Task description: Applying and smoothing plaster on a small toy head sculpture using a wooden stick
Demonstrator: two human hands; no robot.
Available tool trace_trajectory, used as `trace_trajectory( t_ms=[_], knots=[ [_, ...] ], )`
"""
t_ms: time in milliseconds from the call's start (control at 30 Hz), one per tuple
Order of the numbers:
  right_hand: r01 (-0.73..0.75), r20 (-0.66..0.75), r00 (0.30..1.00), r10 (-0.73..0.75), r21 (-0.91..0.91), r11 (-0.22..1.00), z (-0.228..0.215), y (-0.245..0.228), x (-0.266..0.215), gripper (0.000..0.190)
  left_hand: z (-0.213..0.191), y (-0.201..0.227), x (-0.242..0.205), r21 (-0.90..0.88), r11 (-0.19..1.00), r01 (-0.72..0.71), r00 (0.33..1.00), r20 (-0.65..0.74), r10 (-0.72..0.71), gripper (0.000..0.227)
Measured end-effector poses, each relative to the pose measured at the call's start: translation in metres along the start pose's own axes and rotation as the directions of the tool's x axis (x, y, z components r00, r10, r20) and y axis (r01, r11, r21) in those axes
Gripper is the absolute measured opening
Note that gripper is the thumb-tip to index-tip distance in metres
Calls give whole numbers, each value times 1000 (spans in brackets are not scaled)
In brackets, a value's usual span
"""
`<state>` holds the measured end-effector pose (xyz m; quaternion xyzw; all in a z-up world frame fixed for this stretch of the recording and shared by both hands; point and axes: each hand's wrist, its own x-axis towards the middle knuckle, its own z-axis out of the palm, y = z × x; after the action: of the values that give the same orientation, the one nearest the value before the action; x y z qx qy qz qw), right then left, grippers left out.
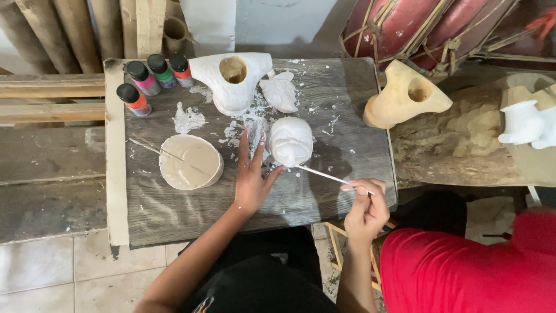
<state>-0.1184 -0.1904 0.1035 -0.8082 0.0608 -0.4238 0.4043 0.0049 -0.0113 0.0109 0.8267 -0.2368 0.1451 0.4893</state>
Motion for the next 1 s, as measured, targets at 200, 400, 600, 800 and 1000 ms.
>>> trace_trajectory(
  t_ms=[200,400,600,800,1000],
  knots=[
    [-102,-23,994,104,91,991,-4,16,-5,24,2,-1,-2,9,1000,7,1000,2,-7,84],
    [-144,-120,980,157,114,983,-3,36,-9,22,5,-4,-2,15,1000,9,1000,0,-9,86],
    [-172,-81,980,183,133,976,2,38,-8,24,7,-7,-3,26,999,-19,1000,-23,20,86],
    [-203,-138,960,242,249,947,3,54,-9,22,7,-7,-2,9,1000,-9,1000,-20,9,85],
    [-215,-182,948,262,245,945,1,62,-5,22,8,-9,-3,38,999,-11,1000,-23,12,83]
  ],
)
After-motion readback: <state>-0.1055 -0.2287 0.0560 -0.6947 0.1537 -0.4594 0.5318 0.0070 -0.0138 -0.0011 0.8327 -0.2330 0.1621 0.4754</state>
